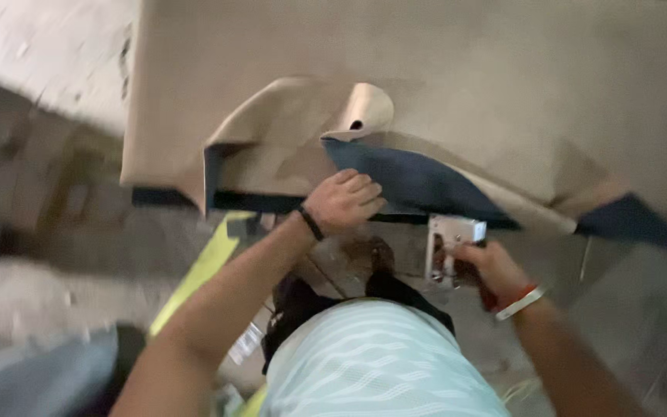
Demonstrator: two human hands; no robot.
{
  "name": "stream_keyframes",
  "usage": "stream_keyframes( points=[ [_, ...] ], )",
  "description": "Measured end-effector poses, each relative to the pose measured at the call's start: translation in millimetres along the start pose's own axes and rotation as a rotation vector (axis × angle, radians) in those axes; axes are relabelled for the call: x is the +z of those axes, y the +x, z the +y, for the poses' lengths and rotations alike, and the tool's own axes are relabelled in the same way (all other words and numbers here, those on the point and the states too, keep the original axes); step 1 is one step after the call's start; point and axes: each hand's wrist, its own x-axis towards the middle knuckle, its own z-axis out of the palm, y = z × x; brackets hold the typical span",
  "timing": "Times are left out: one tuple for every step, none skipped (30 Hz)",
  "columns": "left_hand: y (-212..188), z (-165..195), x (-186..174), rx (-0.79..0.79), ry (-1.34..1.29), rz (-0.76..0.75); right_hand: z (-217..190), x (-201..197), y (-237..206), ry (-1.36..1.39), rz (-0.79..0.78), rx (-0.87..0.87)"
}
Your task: The person staples beige fabric onto a rectangular wooden frame using a handheld staple gun. They repeatedly pull, fold, and staple the fabric along the edges and corners, then trim excess material with scissors.
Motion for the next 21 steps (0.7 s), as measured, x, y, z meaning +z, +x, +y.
stream_keyframes(
  points=[
    [5, 2, -2, 0.047, -0.041, 0.057, 7, 3, -7, -0.005, 0.056, 0.049],
    [11, 5, -3, 0.095, -0.090, 0.115, 9, 1, -13, -0.006, 0.115, 0.104],
    [20, 9, -6, 0.085, -0.125, 0.134, 10, -2, -23, -0.010, 0.169, 0.161],
    [26, 13, -10, 0.078, -0.153, 0.157, 13, 3, -32, 0.026, 0.161, 0.099],
    [35, 16, -12, 0.066, -0.183, 0.188, 13, 6, -41, 0.049, 0.161, 0.034],
    [42, 18, -17, 0.044, -0.238, 0.136, 11, 11, -51, 0.057, 0.153, -0.027],
    [48, 20, -21, 0.013, -0.282, 0.074, 9, 15, -59, 0.009, 0.219, 0.043],
    [50, 19, -26, -0.026, -0.315, 0.007, 5, 21, -63, -0.043, 0.270, 0.115],
    [52, 17, -30, 0.031, -0.316, 0.009, 0, 26, -66, -0.097, 0.313, 0.190],
    [52, 16, -33, 0.083, -0.316, 0.013, -4, 32, -68, -0.106, 0.342, 0.202],
    [51, 15, -35, 0.131, -0.316, 0.019, -8, 34, -68, -0.120, 0.369, 0.214],
    [49, 12, -36, 0.176, -0.266, 0.026, -13, 36, -68, -0.136, 0.397, 0.224],
    [47, 11, -35, 0.219, -0.216, 0.036, -16, 33, -66, -0.122, 0.379, 0.219],
    [43, 10, -35, 0.258, -0.167, 0.044, -21, 30, -66, -0.110, 0.359, 0.215],
    [40, 11, -31, 0.271, -0.171, -0.013, -22, 24, -62, -0.100, 0.335, 0.213],
    [35, 10, -31, 0.283, -0.171, -0.072, -26, 19, -59, -0.115, 0.299, 0.196],
    [31, 11, -27, 0.296, -0.168, -0.133, -27, 11, -55, -0.128, 0.260, 0.176],
    [28, 12, -25, 0.273, -0.136, -0.088, -29, 5, -49, -0.141, 0.222, 0.155],
    [24, 14, -22, 0.250, -0.104, -0.041, -29, -1, -42, -0.229, 0.206, 0.139],
    [22, 16, -19, 0.227, -0.077, 0.006, -28, -7, -37, -0.318, 0.191, 0.127],
    [19, 18, -16, 0.230, -0.094, -0.004, -26, -10, -31, -0.408, 0.176, 0.115]
  ],
)
